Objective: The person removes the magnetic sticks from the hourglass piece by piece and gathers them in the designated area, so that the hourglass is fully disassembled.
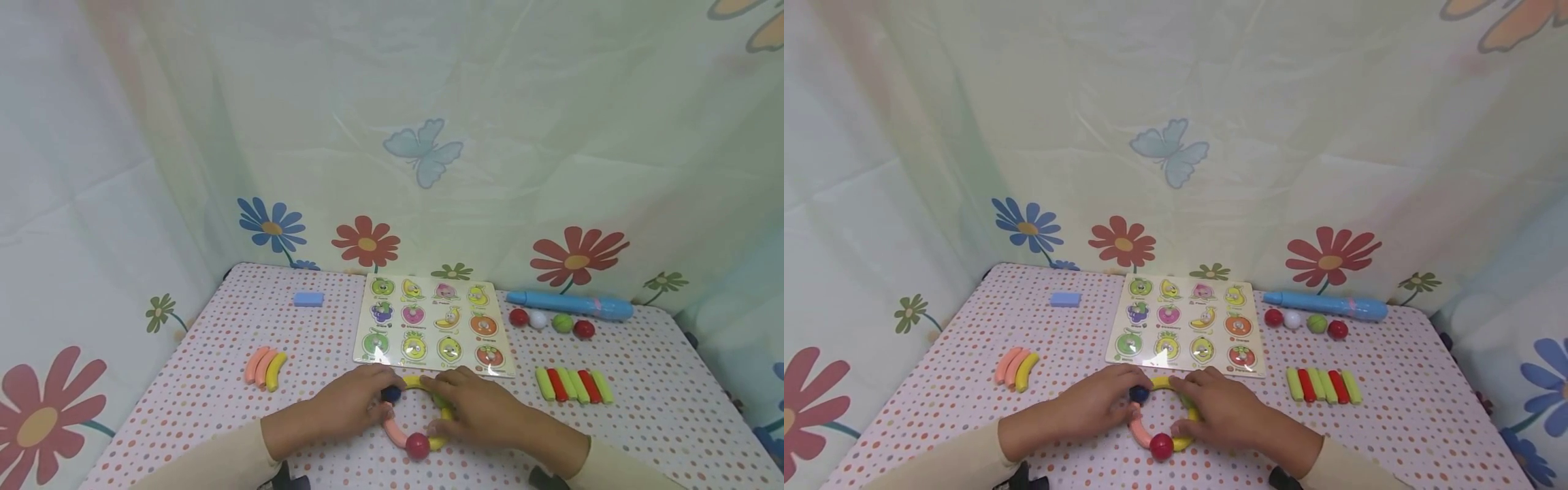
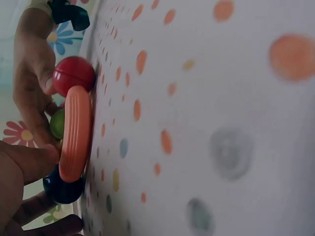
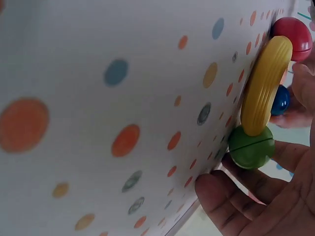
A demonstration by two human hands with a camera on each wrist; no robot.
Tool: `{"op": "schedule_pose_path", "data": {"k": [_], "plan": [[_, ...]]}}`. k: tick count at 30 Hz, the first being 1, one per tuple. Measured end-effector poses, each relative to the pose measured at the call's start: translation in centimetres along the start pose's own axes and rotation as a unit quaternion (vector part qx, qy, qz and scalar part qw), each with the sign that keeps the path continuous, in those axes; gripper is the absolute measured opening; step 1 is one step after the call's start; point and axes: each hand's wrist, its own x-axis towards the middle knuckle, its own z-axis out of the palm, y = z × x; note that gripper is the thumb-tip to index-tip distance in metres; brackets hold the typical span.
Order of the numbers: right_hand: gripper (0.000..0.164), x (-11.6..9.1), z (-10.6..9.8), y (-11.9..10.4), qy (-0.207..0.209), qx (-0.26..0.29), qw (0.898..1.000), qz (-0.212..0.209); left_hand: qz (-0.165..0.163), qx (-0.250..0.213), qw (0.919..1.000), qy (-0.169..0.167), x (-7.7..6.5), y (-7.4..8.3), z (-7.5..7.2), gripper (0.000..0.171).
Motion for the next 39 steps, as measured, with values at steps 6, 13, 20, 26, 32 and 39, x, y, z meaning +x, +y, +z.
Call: {"op": "schedule_pose_path", "data": {"k": [6, 13, 20, 26, 32, 39], "plan": [[0.09, 0.1, 0.2, -0.5, -0.004, 0.0, 1.0, 0.014, 0.004, 0.008, 0.9998, -0.018, 0.5, -0.7, -0.5, 0.038], [0.102, 0.2, 0.5, -1.2, 0.001, -0.014, 1.0, 0.019, 0.007, 0.003, 0.9999, -0.013, 0.9, -1.2, -0.7, 0.03], [0.107, 0.4, 0.7, -1.1, -0.004, -0.028, 0.999, 0.022, -0.02, -0.007, 0.9996, -0.017, 1.2, -1.3, -0.6, 0.025], [0.107, 0.4, 0.6, -1.1, -0.011, -0.028, 0.999, 0.022, -0.048, -0.023, 0.9986, -0.005, 1.2, -1.6, -0.3, 0.029], [0.106, 0.3, 0.6, -1.1, -0.012, -0.024, 0.999, 0.024, -0.054, -0.016, 0.9982, 0.018, 1.1, -2.4, -0.1, 0.03], [0.102, -0.1, 0.3, -0.3, -0.008, 0.005, 1.0, 0.029, -0.072, -0.008, 0.9968, 0.034, 0.7, -3.3, -0.7, 0.032]]}}
